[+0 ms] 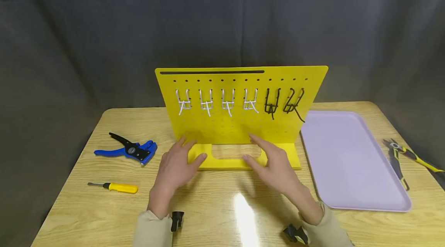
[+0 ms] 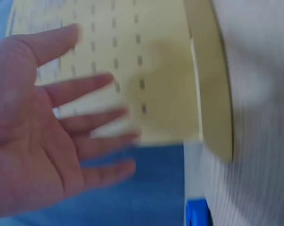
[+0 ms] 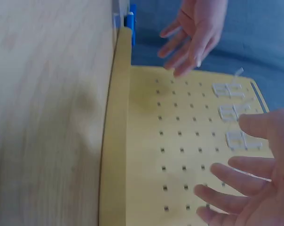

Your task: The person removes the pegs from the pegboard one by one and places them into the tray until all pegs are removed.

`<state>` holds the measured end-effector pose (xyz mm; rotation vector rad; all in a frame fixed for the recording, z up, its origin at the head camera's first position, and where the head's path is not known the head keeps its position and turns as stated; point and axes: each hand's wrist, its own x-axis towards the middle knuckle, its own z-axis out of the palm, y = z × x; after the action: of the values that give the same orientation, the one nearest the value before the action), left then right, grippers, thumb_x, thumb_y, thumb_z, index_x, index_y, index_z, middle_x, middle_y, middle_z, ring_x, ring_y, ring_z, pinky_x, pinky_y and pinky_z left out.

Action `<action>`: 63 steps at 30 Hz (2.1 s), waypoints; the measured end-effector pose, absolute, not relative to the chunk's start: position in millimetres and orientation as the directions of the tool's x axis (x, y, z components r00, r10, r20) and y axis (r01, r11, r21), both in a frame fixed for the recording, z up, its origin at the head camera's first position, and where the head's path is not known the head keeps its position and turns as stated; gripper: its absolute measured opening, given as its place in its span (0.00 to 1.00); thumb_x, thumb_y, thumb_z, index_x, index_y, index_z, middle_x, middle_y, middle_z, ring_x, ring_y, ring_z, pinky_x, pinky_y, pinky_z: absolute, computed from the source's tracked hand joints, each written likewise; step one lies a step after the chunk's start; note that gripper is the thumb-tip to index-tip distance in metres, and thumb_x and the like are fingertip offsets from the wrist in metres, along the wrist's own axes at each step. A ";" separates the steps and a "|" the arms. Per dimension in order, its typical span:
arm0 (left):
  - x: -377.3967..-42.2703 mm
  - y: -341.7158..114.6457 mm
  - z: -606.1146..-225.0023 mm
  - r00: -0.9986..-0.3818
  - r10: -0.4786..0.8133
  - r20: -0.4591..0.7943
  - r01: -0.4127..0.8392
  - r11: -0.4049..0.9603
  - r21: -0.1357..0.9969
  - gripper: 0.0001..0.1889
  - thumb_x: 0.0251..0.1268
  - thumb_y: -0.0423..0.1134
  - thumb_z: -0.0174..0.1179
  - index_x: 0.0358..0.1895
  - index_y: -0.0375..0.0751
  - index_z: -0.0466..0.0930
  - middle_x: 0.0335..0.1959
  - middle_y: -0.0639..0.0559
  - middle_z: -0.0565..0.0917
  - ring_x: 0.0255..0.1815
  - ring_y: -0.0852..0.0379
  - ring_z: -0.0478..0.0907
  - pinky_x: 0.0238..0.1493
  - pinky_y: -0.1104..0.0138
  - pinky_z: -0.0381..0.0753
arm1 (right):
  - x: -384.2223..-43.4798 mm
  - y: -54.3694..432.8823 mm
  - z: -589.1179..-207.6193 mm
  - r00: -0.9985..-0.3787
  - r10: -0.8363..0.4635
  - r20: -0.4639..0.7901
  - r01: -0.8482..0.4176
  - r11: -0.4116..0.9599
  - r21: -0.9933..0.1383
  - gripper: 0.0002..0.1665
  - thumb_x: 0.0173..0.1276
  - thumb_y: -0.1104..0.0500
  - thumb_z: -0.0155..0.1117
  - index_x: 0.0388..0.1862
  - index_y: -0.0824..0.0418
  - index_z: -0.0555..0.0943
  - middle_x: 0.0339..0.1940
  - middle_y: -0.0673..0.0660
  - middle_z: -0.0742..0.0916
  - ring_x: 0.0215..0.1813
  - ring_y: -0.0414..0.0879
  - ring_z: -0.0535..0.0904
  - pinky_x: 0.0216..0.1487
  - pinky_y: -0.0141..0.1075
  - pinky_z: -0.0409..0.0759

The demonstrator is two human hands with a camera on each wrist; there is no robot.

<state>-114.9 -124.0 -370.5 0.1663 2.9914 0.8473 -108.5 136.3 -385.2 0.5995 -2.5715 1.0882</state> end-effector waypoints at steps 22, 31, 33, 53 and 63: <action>-175.6 -174.9 -352.5 -0.955 -0.206 0.212 0.063 0.557 0.828 0.22 0.71 0.49 0.54 0.54 0.32 0.79 0.47 0.35 0.82 0.49 0.42 0.78 0.52 0.53 0.73 | -128.5 228.3 -343.5 -0.754 0.217 0.620 -0.348 0.669 -0.657 0.21 0.63 0.67 0.64 0.56 0.65 0.79 0.57 0.61 0.81 0.59 0.50 0.73 0.50 0.23 0.68; -187.2 -173.5 -360.5 -0.954 -0.225 0.197 0.079 0.445 0.892 0.22 0.71 0.49 0.54 0.48 0.31 0.82 0.42 0.36 0.83 0.43 0.49 0.78 0.46 0.63 0.71 | -133.2 235.4 -332.0 -0.708 0.336 0.622 -0.359 0.587 -0.726 0.19 0.63 0.71 0.61 0.54 0.68 0.80 0.50 0.43 0.80 0.53 0.34 0.74 0.49 0.23 0.74; -189.1 -172.4 -361.0 -0.954 -0.227 0.197 0.083 0.431 0.899 0.21 0.71 0.48 0.54 0.49 0.31 0.81 0.42 0.36 0.83 0.43 0.47 0.79 0.43 0.65 0.72 | -133.0 236.3 -332.4 -0.720 0.340 0.605 -0.345 0.582 -0.737 0.20 0.63 0.70 0.62 0.55 0.66 0.80 0.49 0.39 0.79 0.53 0.34 0.74 0.49 0.24 0.74; -187.8 -174.1 -363.4 -0.960 -0.228 0.161 0.051 0.424 0.904 0.22 0.71 0.51 0.53 0.48 0.32 0.82 0.42 0.37 0.83 0.45 0.44 0.79 0.42 0.66 0.72 | -133.7 243.3 -340.7 -0.927 -0.113 0.358 -0.375 0.280 -0.884 0.23 0.69 0.71 0.58 0.63 0.67 0.73 0.44 0.51 0.85 0.40 0.40 0.84 0.46 0.27 0.79; -188.5 -174.3 -364.2 -0.957 -0.226 0.184 0.070 0.434 0.898 0.22 0.72 0.51 0.53 0.47 0.33 0.82 0.41 0.38 0.84 0.38 0.55 0.80 0.39 0.69 0.73 | -139.5 238.9 -347.4 -0.925 -0.160 0.345 -0.372 0.193 -0.908 0.21 0.70 0.71 0.56 0.61 0.71 0.72 0.46 0.51 0.85 0.43 0.42 0.84 0.46 0.28 0.79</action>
<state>-188.5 -174.3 -364.2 -0.1610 2.8868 1.8311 -139.5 238.9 -347.4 0.5157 -2.2858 1.8212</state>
